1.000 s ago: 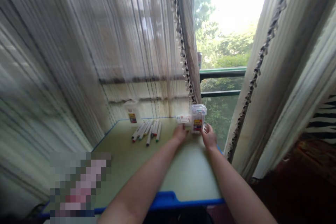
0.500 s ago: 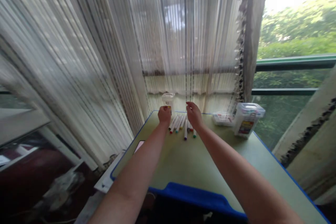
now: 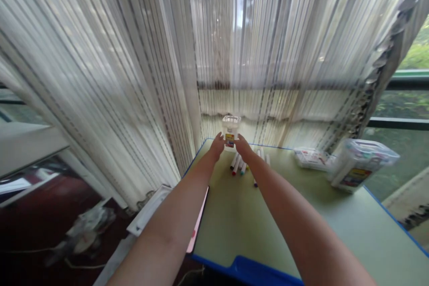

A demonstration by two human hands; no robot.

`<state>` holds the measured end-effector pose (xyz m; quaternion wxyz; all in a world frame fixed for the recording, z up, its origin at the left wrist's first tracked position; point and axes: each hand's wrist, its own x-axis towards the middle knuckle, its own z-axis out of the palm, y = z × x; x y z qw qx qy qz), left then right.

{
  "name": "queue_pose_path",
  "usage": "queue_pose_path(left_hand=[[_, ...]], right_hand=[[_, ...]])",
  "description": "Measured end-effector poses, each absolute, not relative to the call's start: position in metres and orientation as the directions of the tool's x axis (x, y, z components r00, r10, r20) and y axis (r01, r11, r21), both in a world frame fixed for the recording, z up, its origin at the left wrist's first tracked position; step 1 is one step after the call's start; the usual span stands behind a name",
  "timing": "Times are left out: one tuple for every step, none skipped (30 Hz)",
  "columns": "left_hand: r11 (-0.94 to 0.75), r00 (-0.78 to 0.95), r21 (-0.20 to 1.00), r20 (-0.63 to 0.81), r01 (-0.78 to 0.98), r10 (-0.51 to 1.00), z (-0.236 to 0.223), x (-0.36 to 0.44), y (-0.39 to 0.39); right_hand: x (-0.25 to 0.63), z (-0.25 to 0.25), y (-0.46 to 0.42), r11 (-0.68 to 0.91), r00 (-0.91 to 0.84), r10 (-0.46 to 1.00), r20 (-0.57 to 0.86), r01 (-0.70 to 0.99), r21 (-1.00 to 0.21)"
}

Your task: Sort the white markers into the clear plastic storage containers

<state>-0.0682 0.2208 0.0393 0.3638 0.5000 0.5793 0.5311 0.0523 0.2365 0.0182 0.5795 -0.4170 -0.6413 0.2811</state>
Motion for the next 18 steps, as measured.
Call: queue_pose_path(left_hand=[[-0.081,-0.224,0.980,0.121,0.180,0.967,0.042,-0.069,0.220],[-0.096,-0.218,0.981,0.132,0.172,0.967,0.044,-0.069,0.218],[-0.111,-0.220,0.980,0.146,0.162,0.965,0.048,-0.069,0.215],[-0.130,-0.227,0.980,0.162,0.149,0.960,0.051,-0.069,0.211],[-0.156,-0.237,0.979,0.184,0.130,0.954,0.055,-0.069,0.207],[-0.189,-0.249,0.976,0.210,0.106,0.945,0.060,-0.068,0.201],[-0.226,-0.261,0.971,0.239,0.079,0.935,0.065,-0.067,0.194],[-0.262,-0.272,0.963,0.267,0.054,0.924,0.071,-0.065,0.186],[-0.292,-0.283,0.956,0.291,0.038,0.914,0.076,-0.062,0.178],[-0.311,-0.290,0.950,0.308,0.036,0.906,0.082,-0.058,0.169],[-0.319,-0.298,0.947,0.318,0.045,0.900,0.088,-0.053,0.159],[-0.323,-0.301,0.944,0.326,0.061,0.896,0.093,-0.047,0.150],[-0.328,-0.296,0.941,0.336,0.080,0.894,0.097,-0.040,0.141],[-0.334,-0.286,0.937,0.348,0.099,0.893,0.100,-0.033,0.132],[-0.341,-0.272,0.933,0.360,0.117,0.892,0.101,-0.025,0.125],[-0.347,-0.257,0.928,0.371,0.135,0.892,0.102,-0.016,0.117],[-0.352,-0.243,0.923,0.381,0.152,0.892,0.101,-0.008,0.111],[-0.358,-0.226,0.918,0.390,0.168,0.893,0.099,0.001,0.106]], right_hand=[[0.048,0.018,0.237,0.476,0.027,0.871,0.491,0.204,-0.855],[0.044,0.019,0.238,0.456,0.035,0.881,0.471,0.198,-0.868],[0.041,0.021,0.238,0.438,0.044,0.890,0.453,0.191,-0.879],[0.038,0.023,0.237,0.426,0.052,0.896,0.442,0.184,-0.886],[0.037,0.026,0.235,0.421,0.058,0.898,0.437,0.178,-0.889],[0.036,0.029,0.232,0.421,0.062,0.898,0.436,0.172,-0.891],[0.037,0.033,0.226,0.425,0.067,0.895,0.440,0.169,-0.889],[0.039,0.038,0.220,0.435,0.075,0.889,0.452,0.173,-0.884],[0.043,0.042,0.212,0.452,0.087,0.877,0.473,0.186,-0.872],[0.048,0.048,0.202,0.478,0.101,0.857,0.505,0.210,-0.853],[0.055,0.053,0.192,0.508,0.116,0.830,0.545,0.247,-0.825],[0.063,0.059,0.182,0.539,0.129,0.796,0.591,0.295,-0.789],[0.072,0.065,0.172,0.566,0.137,0.758,0.638,0.349,-0.747],[0.082,0.071,0.162,0.586,0.138,0.722,0.678,0.400,-0.705],[0.093,0.077,0.153,0.597,0.137,0.692,0.709,0.444,-0.668],[0.104,0.082,0.144,0.600,0.137,0.672,0.727,0.474,-0.644],[0.115,0.086,0.135,0.601,0.137,0.668,0.731,0.480,-0.639],[0.126,0.089,0.126,0.603,0.133,0.680,0.721,0.459,-0.653]])
